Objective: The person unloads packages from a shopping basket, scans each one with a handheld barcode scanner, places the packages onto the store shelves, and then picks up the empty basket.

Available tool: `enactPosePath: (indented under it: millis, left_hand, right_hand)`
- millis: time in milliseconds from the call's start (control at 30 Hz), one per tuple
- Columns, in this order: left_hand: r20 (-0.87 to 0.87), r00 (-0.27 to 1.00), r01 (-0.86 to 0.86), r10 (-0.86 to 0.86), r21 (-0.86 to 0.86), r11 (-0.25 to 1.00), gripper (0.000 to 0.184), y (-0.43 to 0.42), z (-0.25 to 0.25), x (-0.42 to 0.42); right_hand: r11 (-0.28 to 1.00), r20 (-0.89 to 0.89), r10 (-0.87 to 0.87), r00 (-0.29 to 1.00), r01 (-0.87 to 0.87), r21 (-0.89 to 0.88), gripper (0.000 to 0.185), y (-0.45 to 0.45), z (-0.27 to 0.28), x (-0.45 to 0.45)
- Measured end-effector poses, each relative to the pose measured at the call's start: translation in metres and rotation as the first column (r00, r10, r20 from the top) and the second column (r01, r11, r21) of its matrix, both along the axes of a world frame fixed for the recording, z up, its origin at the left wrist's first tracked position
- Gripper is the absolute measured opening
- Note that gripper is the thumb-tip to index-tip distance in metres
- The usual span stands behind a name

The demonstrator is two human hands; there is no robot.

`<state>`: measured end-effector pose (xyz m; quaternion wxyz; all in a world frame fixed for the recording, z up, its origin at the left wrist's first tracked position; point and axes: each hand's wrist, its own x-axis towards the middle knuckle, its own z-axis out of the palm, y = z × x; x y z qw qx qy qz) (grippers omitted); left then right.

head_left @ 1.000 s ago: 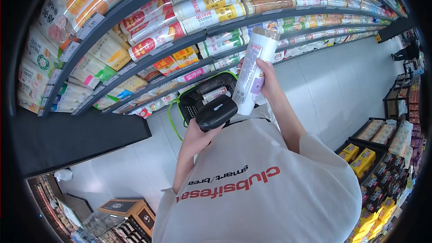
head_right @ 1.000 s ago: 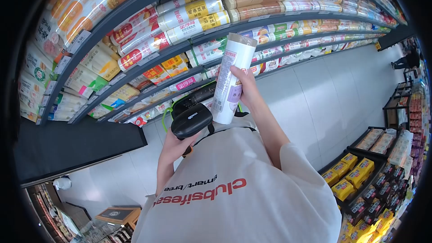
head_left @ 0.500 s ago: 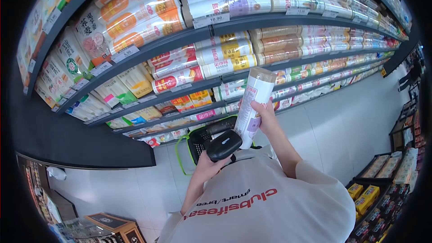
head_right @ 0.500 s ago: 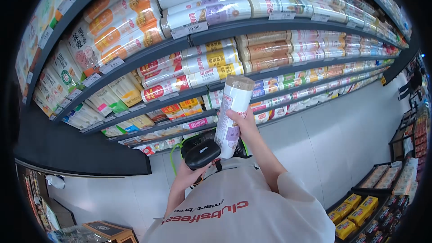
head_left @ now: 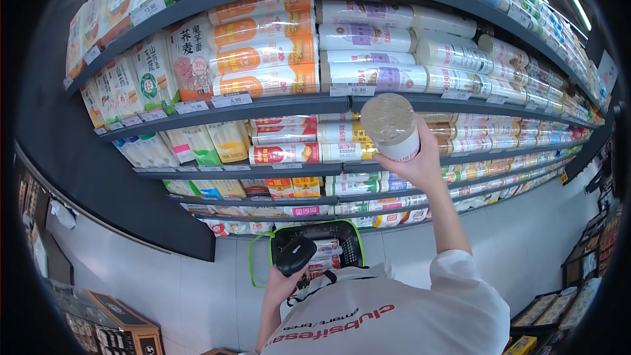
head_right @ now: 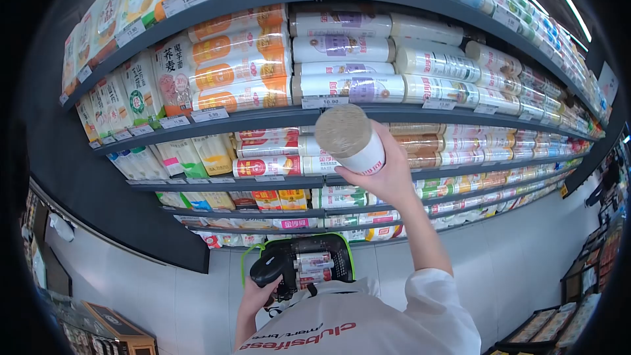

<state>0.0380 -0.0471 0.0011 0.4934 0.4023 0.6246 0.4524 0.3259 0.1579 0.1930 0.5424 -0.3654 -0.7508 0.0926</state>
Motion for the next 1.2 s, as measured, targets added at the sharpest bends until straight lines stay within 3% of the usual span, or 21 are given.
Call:
enactPosePath:
  millis: [67, 167, 233, 367, 500, 533, 633, 733, 833, 933, 1033, 1133, 1200]
  left_hand:
    - [-0.001, 0.999, -0.037, 0.037, -0.029, 0.999, 0.021, -0.004, -0.009, -0.007]
    - [-0.005, 0.998, -0.07, 0.07, -0.025, 0.997, 0.019, -0.006, -0.013, -0.007]
    - [-0.014, 0.998, -0.066, 0.066, -0.065, 0.996, 0.018, -0.008, -0.005, -0.007]
    - [-0.02, 0.998, -0.067, 0.067, 0.028, 0.997, 0.018, -0.009, -0.002, -0.001]
    - [0.002, 0.998, -0.067, 0.067, 0.048, 0.997, 0.019, -0.01, -0.003, 0.001]
    - [0.011, 0.997, -0.075, 0.074, 0.074, 0.995, 0.019, -0.011, -0.003, 0.002]
    - [0.059, 0.99, -0.132, 0.129, 0.057, 0.99, 0.019, -0.013, 0.002, 0.005]
    - [0.014, 0.993, -0.118, 0.118, -0.02, 0.993, 0.019, -0.019, -0.008, -0.003]
    - [0.02, 0.991, -0.128, 0.129, -0.033, 0.991, 0.019, -0.02, -0.011, -0.006]
    - [0.009, 0.989, -0.151, 0.151, -0.009, 0.989, 0.018, -0.02, -0.009, -0.007]
    - [0.014, 0.988, -0.154, 0.154, 0.006, 0.988, 0.018, -0.019, -0.011, -0.008]
    - [0.028, 0.99, -0.141, 0.139, 0.069, 0.988, 0.018, -0.017, -0.02, -0.009]
    - [-0.033, 0.996, -0.089, 0.088, -0.025, 0.996, 0.019, -0.011, -0.01, -0.009]
  right_hand:
    - [0.959, 0.229, -0.101, 0.968, 0.034, 0.28, 0.072, 0.008, 0.042, -0.001]
    - [0.793, 0.348, -0.358, 0.867, 0.086, 0.603, 0.081, 0.03, 0.085, -0.006]
    - [0.724, 0.34, -0.426, 0.838, 0.09, 0.684, 0.081, 0.048, 0.107, -0.012]
    - [0.645, 0.324, -0.467, 0.823, 0.066, 0.761, 0.085, 0.105, 0.13, -0.022]
    - [0.623, 0.419, -0.577, 0.701, 0.046, 0.781, 0.074, 0.177, 0.1, -0.02]
    - [0.7, 0.487, -0.581, 0.652, 0.095, 0.708, 0.077, 0.189, 0.08, -0.019]
    - [0.85, 0.531, -0.462, 0.711, 0.184, 0.493, 0.076, 0.196, 0.072, -0.02]
    - [0.916, 0.587, -0.381, 0.715, 0.208, 0.342, 0.074, 0.179, 0.082, -0.019]
    - [0.802, 0.418, -0.465, 0.78, 0.172, 0.571, 0.067, 0.183, 0.071, -0.013]
    - [0.74, 0.31, -0.513, 0.8, 0.229, 0.632, 0.063, 0.163, 0.054, -0.002]
    - [0.777, 0.361, -0.498, 0.788, 0.222, 0.589, 0.062, 0.151, 0.043, 0.016]
    - [0.941, 0.502, -0.317, 0.805, 0.203, 0.27, 0.065, 0.168, 0.076, 0.042]
    - [0.982, 0.561, -0.162, 0.812, 0.191, 0.008, 0.067, 0.195, 0.102, 0.054]
